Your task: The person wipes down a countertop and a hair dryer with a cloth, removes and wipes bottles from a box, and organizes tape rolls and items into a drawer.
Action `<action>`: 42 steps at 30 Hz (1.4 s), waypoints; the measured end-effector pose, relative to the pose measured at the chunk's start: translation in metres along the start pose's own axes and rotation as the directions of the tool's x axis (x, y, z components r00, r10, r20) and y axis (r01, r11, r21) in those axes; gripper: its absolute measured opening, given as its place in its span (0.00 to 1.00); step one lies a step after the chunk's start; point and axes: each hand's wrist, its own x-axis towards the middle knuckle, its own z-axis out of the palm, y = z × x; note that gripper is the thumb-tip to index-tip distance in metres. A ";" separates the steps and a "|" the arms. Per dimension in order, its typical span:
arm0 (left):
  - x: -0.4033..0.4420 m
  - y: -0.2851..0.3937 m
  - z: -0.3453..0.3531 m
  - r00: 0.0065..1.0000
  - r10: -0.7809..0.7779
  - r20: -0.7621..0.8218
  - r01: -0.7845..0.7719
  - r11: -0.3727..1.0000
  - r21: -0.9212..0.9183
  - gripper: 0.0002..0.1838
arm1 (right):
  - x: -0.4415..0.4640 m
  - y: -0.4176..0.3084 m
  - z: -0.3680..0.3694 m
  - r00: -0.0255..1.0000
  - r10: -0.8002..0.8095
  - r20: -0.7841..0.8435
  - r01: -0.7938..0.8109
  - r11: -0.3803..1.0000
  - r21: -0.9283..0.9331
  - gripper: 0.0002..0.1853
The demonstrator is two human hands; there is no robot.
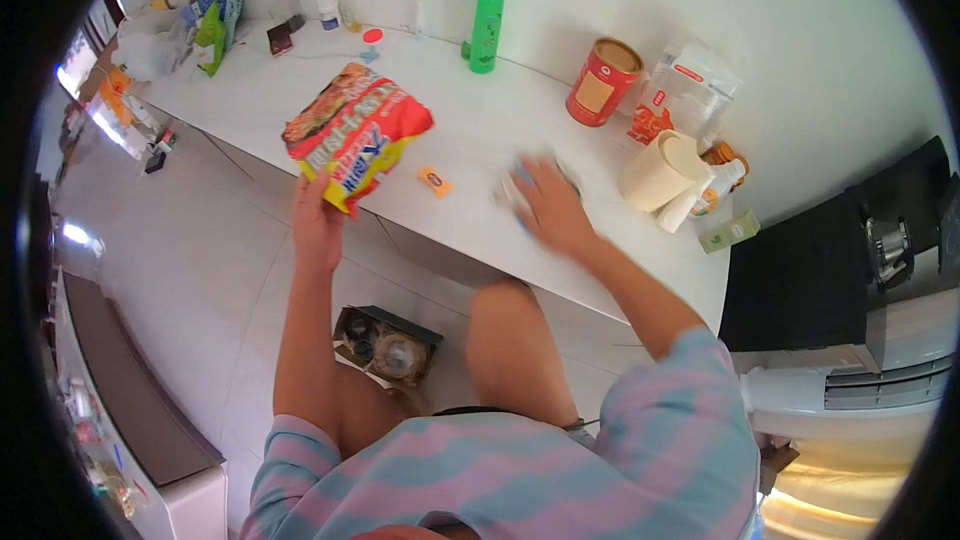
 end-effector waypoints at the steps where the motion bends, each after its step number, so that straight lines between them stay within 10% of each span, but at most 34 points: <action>1: 0.000 -0.004 0.007 1.000 0.018 -0.013 -0.018 1.000 -0.012 0.12 | -0.030 -0.017 -0.016 0.998 -0.027 0.050 0.026 1.000 0.012 0.31; 10: -0.027 -0.025 0.048 0.990 0.028 0.136 -0.041 0.995 0.093 0.11 | -0.129 -0.074 -0.090 0.964 0.067 0.257 -0.054 0.997 -0.056 0.42; 11: -0.030 -0.028 0.052 0.986 0.043 0.159 -0.061 0.992 0.114 0.11 | -0.119 -0.078 -0.089 0.980 0.179 0.087 -0.196 0.945 0.263 0.43; 13: -0.042 -0.035 0.061 0.977 0.019 0.212 -0.045 0.992 0.119 0.11 | -0.089 -0.096 -0.083 0.860 0.499 -0.105 -0.210 0.534 0.819 0.45; 15: -0.052 -0.045 0.071 0.975 0.016 0.222 -0.037 0.995 0.087 0.09 | -0.050 -0.114 -0.074 0.770 0.632 0.088 -0.221 0.135 0.966 0.47; 21: -0.064 -0.071 0.073 0.960 0.065 0.272 -0.102 0.987 0.127 0.20 | -0.021 -0.116 -0.063 0.731 0.614 0.298 -0.196 -0.230 0.953 0.35; 26: -0.079 -0.087 0.076 0.872 0.156 0.463 -0.348 0.864 0.364 0.12 | -0.026 -0.120 -0.074 0.708 0.691 0.146 -0.005 -0.201 0.980 0.27; 31: -0.058 -0.073 0.059 0.919 -0.135 0.370 0.113 0.990 0.080 0.28 | -0.051 -0.100 -0.114 0.675 0.724 0.144 0.144 -0.320 0.936 0.22; 35: -0.067 -0.041 0.081 0.816 -0.358 0.454 0.410 0.912 -0.017 0.31 | -0.072 -0.096 -0.131 0.748 0.642 0.167 -0.085 -0.158 0.984 0.22; 40: -0.081 -0.052 0.094 0.834 -0.480 0.270 0.445 0.877 0.183 0.31 | -0.077 -0.099 -0.096 0.760 0.613 0.214 -0.249 -0.029 0.968 0.22; 41: -0.072 -0.056 0.087 0.843 -0.491 0.217 0.472 0.871 0.137 0.29 | -0.080 -0.095 -0.089 0.799 0.553 0.235 -0.150 -0.195 0.969 0.27; 42: -0.063 -0.058 0.082 0.850 -0.501 0.165 0.493 0.866 0.088 0.28 | -0.079 -0.089 -0.080 0.816 0.569 0.102 -0.174 0.074 0.982 0.29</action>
